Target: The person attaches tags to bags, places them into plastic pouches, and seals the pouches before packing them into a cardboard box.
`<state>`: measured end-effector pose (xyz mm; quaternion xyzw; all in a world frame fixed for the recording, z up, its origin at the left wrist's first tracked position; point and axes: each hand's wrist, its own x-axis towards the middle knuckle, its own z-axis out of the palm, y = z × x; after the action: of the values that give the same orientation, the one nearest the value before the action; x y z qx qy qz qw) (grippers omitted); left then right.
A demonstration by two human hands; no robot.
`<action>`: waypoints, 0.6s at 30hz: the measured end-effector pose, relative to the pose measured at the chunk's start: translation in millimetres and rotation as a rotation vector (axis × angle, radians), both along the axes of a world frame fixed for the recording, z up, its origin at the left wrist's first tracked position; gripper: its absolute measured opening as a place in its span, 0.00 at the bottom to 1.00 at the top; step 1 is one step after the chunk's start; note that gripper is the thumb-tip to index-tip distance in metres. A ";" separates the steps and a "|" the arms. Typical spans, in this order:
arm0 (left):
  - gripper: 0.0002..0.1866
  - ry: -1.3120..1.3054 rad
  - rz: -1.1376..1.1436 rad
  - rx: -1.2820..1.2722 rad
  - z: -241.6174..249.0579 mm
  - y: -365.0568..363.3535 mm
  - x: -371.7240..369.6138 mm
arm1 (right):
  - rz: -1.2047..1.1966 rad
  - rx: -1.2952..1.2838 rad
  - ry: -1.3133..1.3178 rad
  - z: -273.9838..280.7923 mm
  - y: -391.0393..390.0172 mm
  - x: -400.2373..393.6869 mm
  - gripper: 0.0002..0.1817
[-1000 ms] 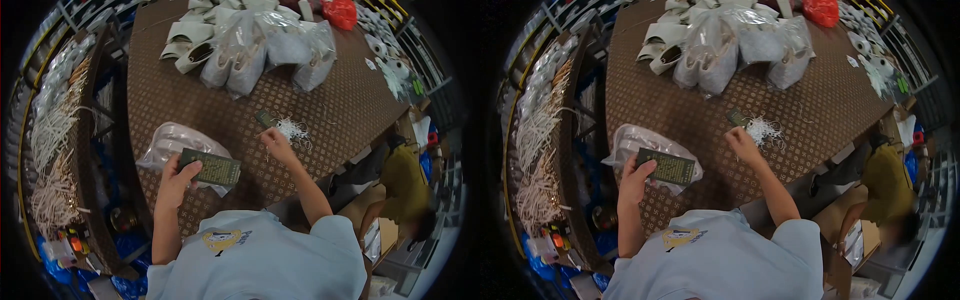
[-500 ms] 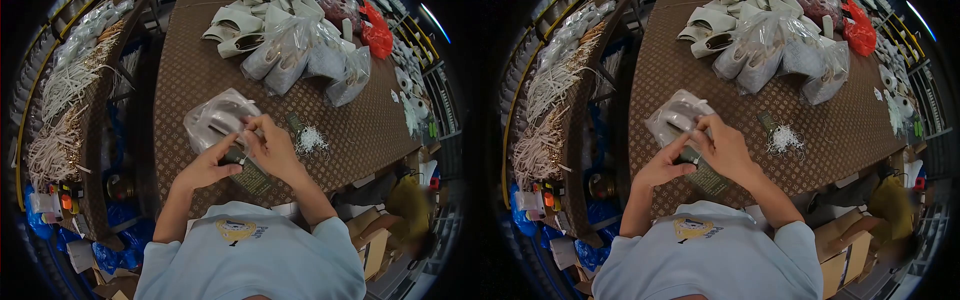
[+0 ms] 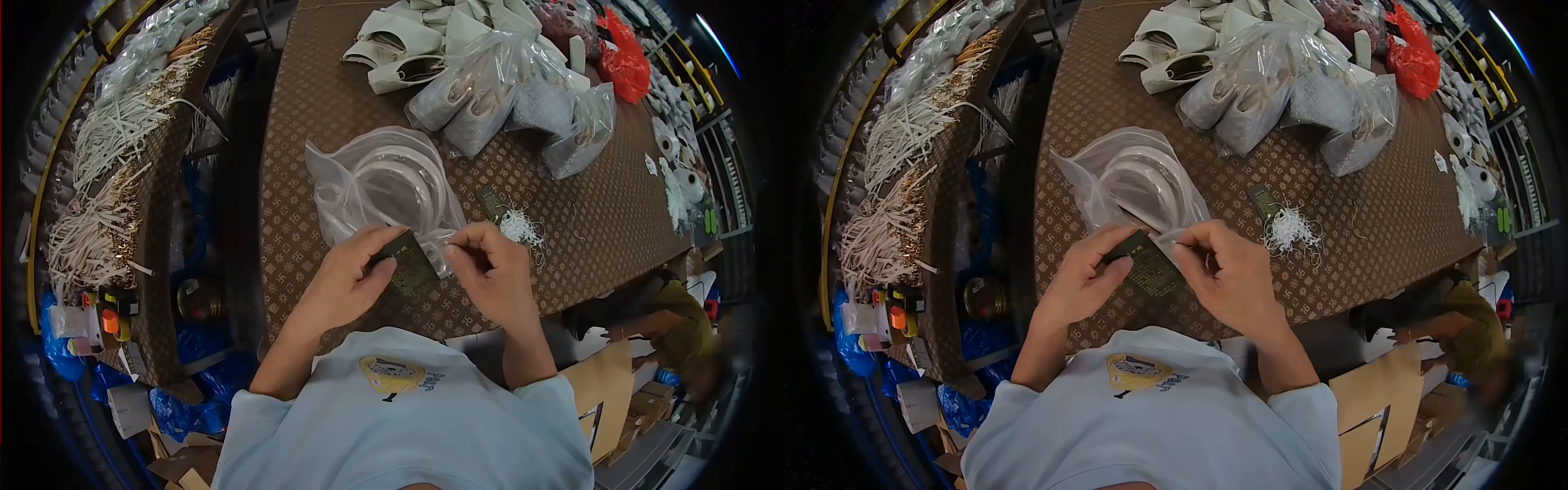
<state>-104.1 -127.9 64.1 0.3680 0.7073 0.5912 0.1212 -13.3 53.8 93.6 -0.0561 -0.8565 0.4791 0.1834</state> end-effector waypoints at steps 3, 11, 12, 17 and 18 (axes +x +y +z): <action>0.17 -0.032 0.062 0.002 14.6 7.3 9.5 | 0.080 0.085 0.037 -4.9 -7.5 -2.3 0.07; 0.13 0.032 0.199 -0.148 29.7 16.5 26.3 | 0.091 0.161 0.094 -5.4 -5.4 -3.3 0.08; 0.13 0.034 0.202 -0.148 26.6 18.1 27.7 | 0.067 0.206 0.090 -4.1 -5.9 -2.4 0.08; 0.16 0.545 0.200 -0.067 19.7 16.5 27.5 | 0.041 0.235 0.085 1.7 -6.5 0.7 0.09; 0.16 0.548 0.194 -0.064 20.7 14.8 26.6 | 0.072 0.130 0.057 1.9 -6.1 1.2 0.07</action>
<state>-77.5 -113.1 84.8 0.4406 0.7640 0.4559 -0.1197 -12.2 47.6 95.5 0.0005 -0.8817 0.4303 0.1936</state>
